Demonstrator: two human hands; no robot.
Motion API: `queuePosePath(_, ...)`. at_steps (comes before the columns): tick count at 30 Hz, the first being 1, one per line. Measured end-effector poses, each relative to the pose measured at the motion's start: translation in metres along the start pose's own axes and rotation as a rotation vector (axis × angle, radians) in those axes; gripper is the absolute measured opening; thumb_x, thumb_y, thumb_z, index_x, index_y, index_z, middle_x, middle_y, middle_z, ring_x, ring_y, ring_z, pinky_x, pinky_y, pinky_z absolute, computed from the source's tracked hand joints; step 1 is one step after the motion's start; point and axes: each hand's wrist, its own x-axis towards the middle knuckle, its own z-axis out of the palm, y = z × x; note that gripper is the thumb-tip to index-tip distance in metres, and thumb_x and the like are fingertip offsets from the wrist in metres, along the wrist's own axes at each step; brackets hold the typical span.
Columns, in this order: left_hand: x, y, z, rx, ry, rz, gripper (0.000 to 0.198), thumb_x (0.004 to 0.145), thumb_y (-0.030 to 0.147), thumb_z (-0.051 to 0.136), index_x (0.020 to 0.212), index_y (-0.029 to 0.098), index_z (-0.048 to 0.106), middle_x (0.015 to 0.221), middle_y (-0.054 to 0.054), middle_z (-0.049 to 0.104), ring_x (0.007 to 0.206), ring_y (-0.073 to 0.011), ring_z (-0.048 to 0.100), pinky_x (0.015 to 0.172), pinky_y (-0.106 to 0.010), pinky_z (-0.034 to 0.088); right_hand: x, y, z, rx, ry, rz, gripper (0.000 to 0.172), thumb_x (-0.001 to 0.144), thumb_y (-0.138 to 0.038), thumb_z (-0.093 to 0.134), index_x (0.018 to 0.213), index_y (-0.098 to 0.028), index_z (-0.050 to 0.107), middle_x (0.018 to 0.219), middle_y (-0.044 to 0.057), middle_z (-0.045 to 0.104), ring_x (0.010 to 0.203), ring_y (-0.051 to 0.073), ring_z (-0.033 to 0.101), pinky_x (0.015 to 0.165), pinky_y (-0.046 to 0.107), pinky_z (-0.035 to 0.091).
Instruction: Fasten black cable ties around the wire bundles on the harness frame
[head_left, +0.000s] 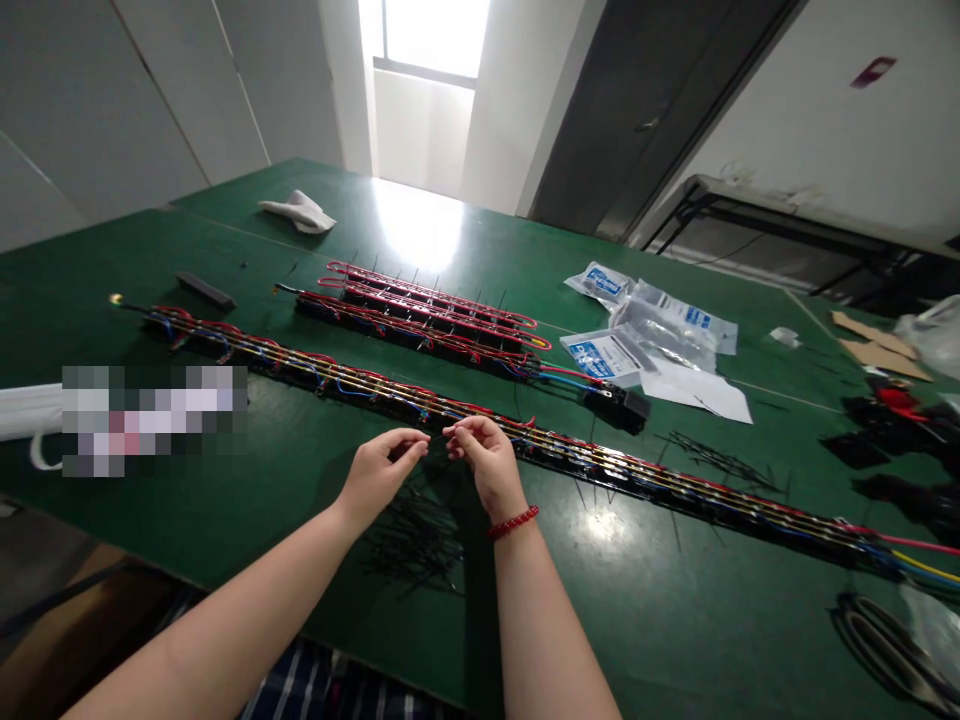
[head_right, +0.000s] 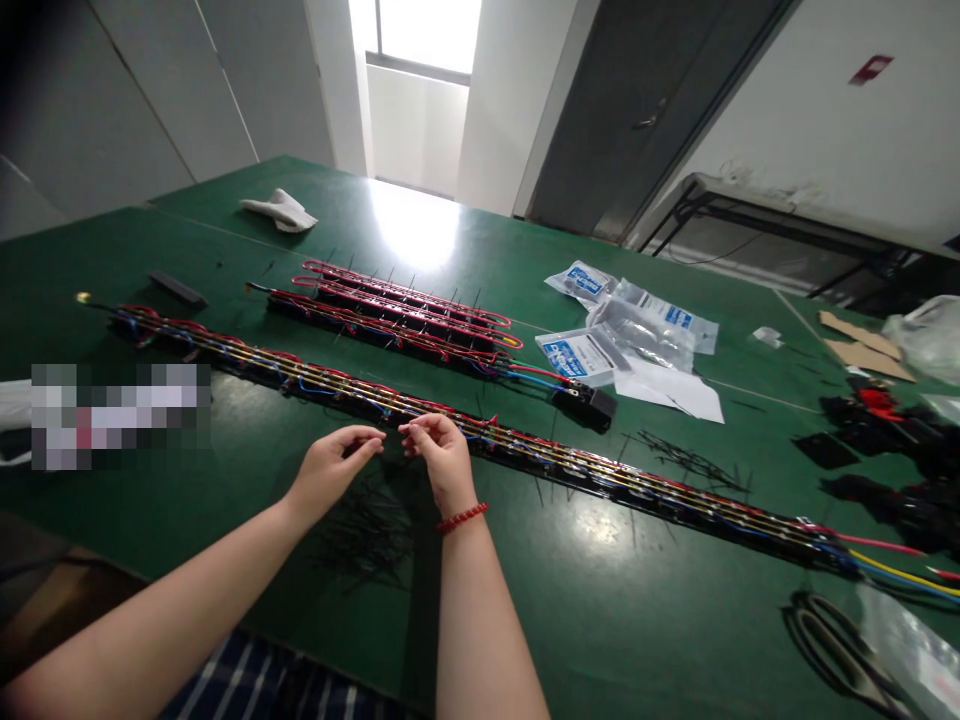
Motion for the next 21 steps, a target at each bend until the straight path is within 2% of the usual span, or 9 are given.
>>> queuePosePath(7, 0.0, 0.004, -0.001, 0.046, 0.014, 0.006, 0.025, 0.086, 0.042, 0.064, 0.089, 0.02, 0.075, 0.084, -0.002, 0.075, 0.075, -0.0157, 0.065, 0.069, -0.025, 0.051, -0.003, -0.002, 0.004, -0.047, 0.026, -0.027, 0.028, 0.073, -0.041, 0.079, 0.08, -0.019, 0.064, 0.081, 0.002, 0.073, 0.067, 0.012, 0.064, 0.058, 0.022, 0.05)
queuePosePath(13, 0.002, 0.0, -0.001, -0.004, 0.02, 0.014, 0.027, 0.087, 0.044, 0.062, 0.091, 0.019, 0.073, 0.088, -0.004, 0.074, 0.081, -0.0177, 0.067, 0.073, -0.026, 0.052, -0.004, -0.002, 0.003, -0.104, 0.073, -0.078, 0.03, 0.077, -0.043, 0.076, 0.082, -0.02, 0.059, 0.083, 0.003, 0.073, 0.065, 0.012, 0.064, 0.055, 0.022, 0.049)
queuePosePath(17, 0.002, 0.0, -0.002, -0.036, 0.067, -0.028, 0.028, 0.087, 0.044, 0.062, 0.088, 0.018, 0.071, 0.084, -0.003, 0.073, 0.08, -0.0172, 0.067, 0.072, -0.026, 0.052, -0.005, -0.002, 0.003, -0.062, 0.217, -0.191, 0.032, 0.087, -0.049, 0.064, 0.092, -0.024, 0.047, 0.09, 0.002, 0.072, 0.063, 0.012, 0.065, 0.05, 0.021, 0.048)
queuePosePath(21, 0.001, 0.0, -0.003, -0.054, 0.085, -0.037, 0.028, 0.089, 0.044, 0.059, 0.09, 0.018, 0.071, 0.083, -0.003, 0.072, 0.08, -0.0169, 0.067, 0.073, -0.026, 0.051, -0.012, -0.005, 0.007, -0.263, 0.422, -0.399, 0.026, 0.097, -0.049, 0.048, 0.099, -0.026, 0.038, 0.105, 0.006, 0.07, 0.067, 0.012, 0.068, 0.049, 0.022, 0.048)
